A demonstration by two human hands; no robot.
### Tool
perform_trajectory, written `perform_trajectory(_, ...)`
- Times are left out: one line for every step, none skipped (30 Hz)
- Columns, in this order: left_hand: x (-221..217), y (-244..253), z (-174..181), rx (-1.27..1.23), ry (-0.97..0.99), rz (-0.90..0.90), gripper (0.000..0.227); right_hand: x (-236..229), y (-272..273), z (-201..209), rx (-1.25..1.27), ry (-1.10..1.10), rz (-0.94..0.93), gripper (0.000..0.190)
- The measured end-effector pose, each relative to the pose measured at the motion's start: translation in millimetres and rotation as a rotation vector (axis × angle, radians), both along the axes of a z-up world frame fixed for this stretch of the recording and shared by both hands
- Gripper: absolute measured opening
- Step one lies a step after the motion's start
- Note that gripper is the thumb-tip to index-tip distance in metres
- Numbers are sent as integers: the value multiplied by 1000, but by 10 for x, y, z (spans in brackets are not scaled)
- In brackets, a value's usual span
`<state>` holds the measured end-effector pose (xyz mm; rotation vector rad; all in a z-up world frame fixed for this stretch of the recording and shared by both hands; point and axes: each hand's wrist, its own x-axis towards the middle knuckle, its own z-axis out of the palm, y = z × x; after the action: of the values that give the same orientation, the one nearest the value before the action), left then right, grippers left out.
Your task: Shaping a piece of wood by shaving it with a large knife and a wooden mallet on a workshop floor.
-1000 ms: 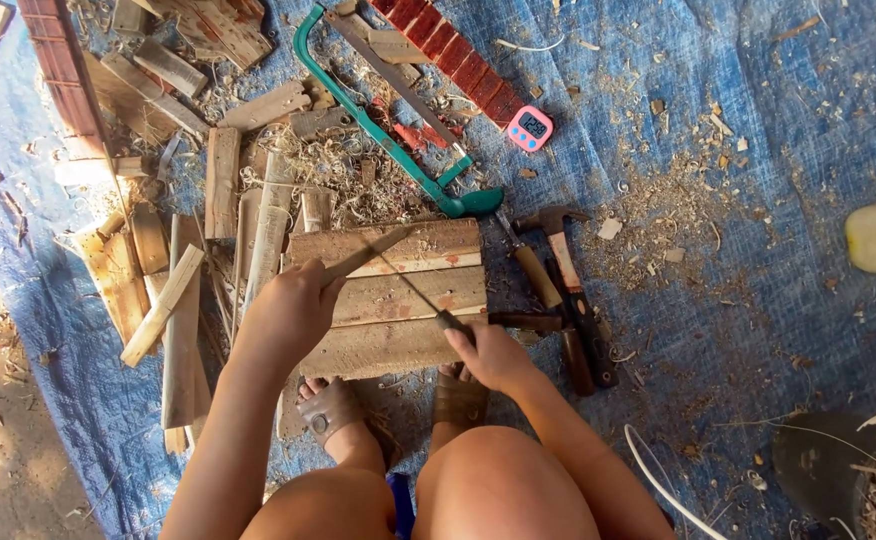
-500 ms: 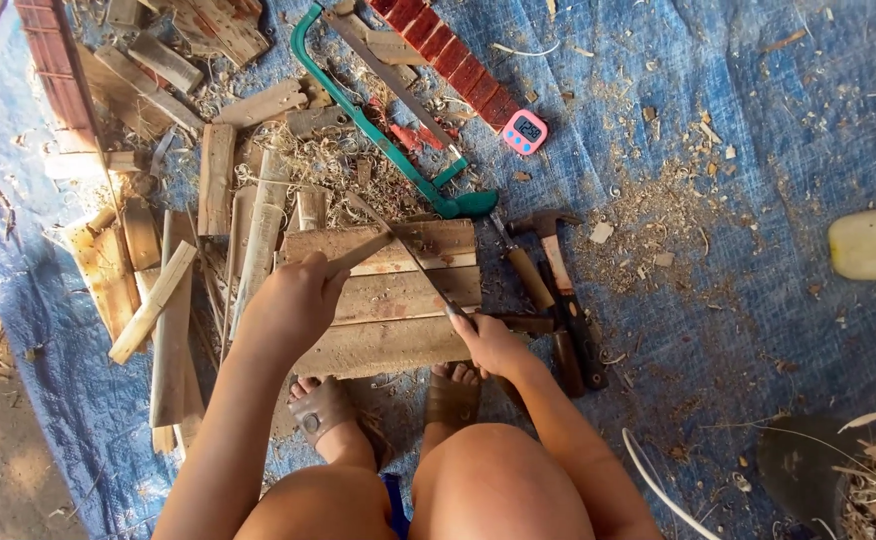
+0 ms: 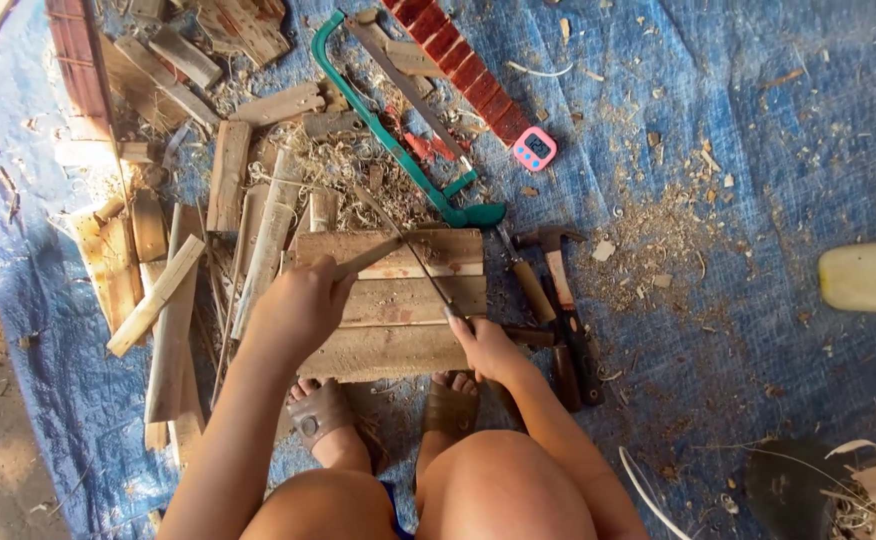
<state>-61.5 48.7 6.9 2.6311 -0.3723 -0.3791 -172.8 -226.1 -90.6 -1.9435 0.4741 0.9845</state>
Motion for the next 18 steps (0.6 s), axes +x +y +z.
perform_trajectory(12, -20, -2, -4, -8, 1, 37, 3, 0, 17, -4, -8, 1, 75)
perform_trajectory(27, -39, -10, 8, -3, 27, 40, 9, 2, 27, 13, -31, 11, 74)
perform_trajectory(-12, -39, -27, 23, 15, 57, 42, -42, 21, 34, 34, -41, 24, 72)
perform_trajectory(1, -34, -17, 22, 20, 62, 42, -49, 61, 153, 34, -36, 29, 72)
perform_trajectory(5, -34, -10, 31, 24, 81, 42, -73, 97, 274, 56, -49, 45, 69)
perform_trajectory(8, -35, 1, 39, 28, 101, 42, -95, 133, 399, 78, -63, 61, 67)
perform_trajectory(4, -36, -4, 41, 28, 107, 42, -108, 139, 365, 81, -63, 66, 67)
perform_trajectory(-3, -41, -1, 11, 38, 119, 42, -125, 142, 340, 92, -53, 49, 69)
perform_trajectory(10, -44, 9, -19, 43, 123, 42, -144, 159, 314, 105, -47, 23, 70)
perform_trajectory(21, -19, 19, -15, 40, 119, 42, -120, 122, 170, 108, -51, 19, 70)
perform_trajectory(24, -9, 27, -8, 40, 131, 42, -111, 74, 29, 99, -37, 7, 70)
perform_trajectory(29, -1, 34, -2, 41, 143, 42, -100, 24, -112, 90, -23, -4, 70)
perform_trajectory(39, -16, 44, -5, 33, 142, 42, -77, 35, -25, 87, -31, -4, 70)
perform_trajectory(53, -26, 48, -2, 35, 146, 42, -52, 51, 56, 75, -30, 7, 70)
perform_trajectory(-2, -15, 45, 8, 51, 154, 41, -101, 88, 135, 68, -14, 22, 69)
perform_trajectory(0, -9, 34, 9, 57, 156, 41, -111, 132, 240, 69, -8, 24, 69)
perform_trajectory(-2, -4, 18, 0, 60, 168, 41, -118, 171, 346, 79, -21, 19, 68)
perform_trajectory(-1, 3, 3, -8, 63, 179, 41, -122, 213, 454, 89, -34, 14, 66)
